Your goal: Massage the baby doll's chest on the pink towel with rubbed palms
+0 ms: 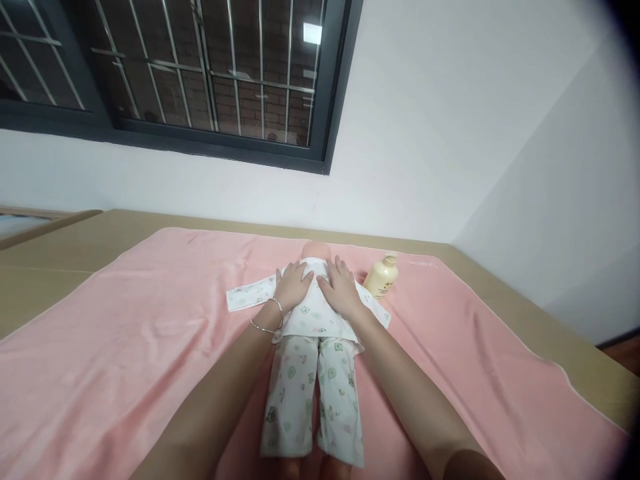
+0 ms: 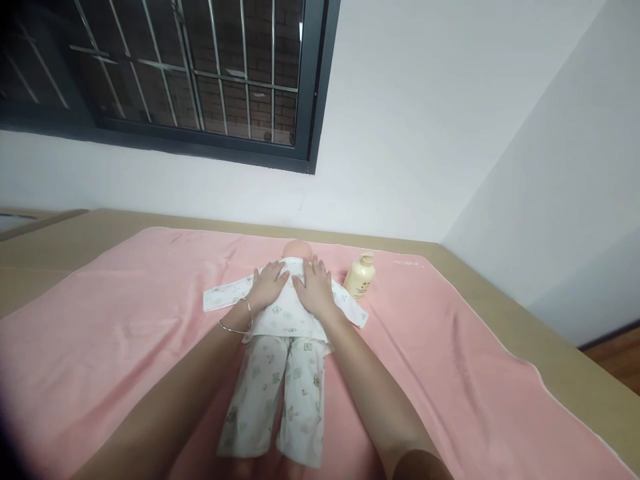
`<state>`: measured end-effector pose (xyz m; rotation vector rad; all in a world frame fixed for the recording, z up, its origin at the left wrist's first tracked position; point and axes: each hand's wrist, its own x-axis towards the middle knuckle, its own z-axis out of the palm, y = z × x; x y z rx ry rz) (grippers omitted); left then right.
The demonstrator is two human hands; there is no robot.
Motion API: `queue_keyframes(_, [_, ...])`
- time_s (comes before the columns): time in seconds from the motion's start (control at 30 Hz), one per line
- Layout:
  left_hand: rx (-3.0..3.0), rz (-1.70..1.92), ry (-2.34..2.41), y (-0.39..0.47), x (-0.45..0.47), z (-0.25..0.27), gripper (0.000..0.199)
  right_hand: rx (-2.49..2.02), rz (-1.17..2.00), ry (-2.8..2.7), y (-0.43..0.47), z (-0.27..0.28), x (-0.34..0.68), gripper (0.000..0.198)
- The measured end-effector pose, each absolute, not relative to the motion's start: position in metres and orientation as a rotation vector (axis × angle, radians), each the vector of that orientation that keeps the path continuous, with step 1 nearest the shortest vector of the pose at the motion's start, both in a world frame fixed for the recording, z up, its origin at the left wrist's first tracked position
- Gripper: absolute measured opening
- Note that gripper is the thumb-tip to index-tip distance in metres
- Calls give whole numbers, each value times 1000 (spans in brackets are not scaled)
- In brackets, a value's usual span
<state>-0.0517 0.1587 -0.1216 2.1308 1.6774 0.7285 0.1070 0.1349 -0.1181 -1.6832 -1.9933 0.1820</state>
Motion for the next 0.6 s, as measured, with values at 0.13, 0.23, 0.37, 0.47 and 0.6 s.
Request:
queue_keyframes(0.13, [1965,1060,1534,161,-53,-118,54,-1593,50,-2014,123,-111,96,61])
queue_keyframes(0.23, [1843,1192,1434,162,-53,-118,52,-1619,192,-2149,123,-113,93,58])
queue_keyframes(0.37, [1818,1290,1301,161,-50,-117,47,-1538,131,-2073,127,-118,96,55])
queue_keyframes(0.47, [1795,1296,1325,158,-49,-112,45,-1484,147,-2096,131,-121,99,53])
queue_keyframes(0.6, [1751,1285,1383,156,-51,-104,45,-1434,170,-2042,133,-123,101,49])
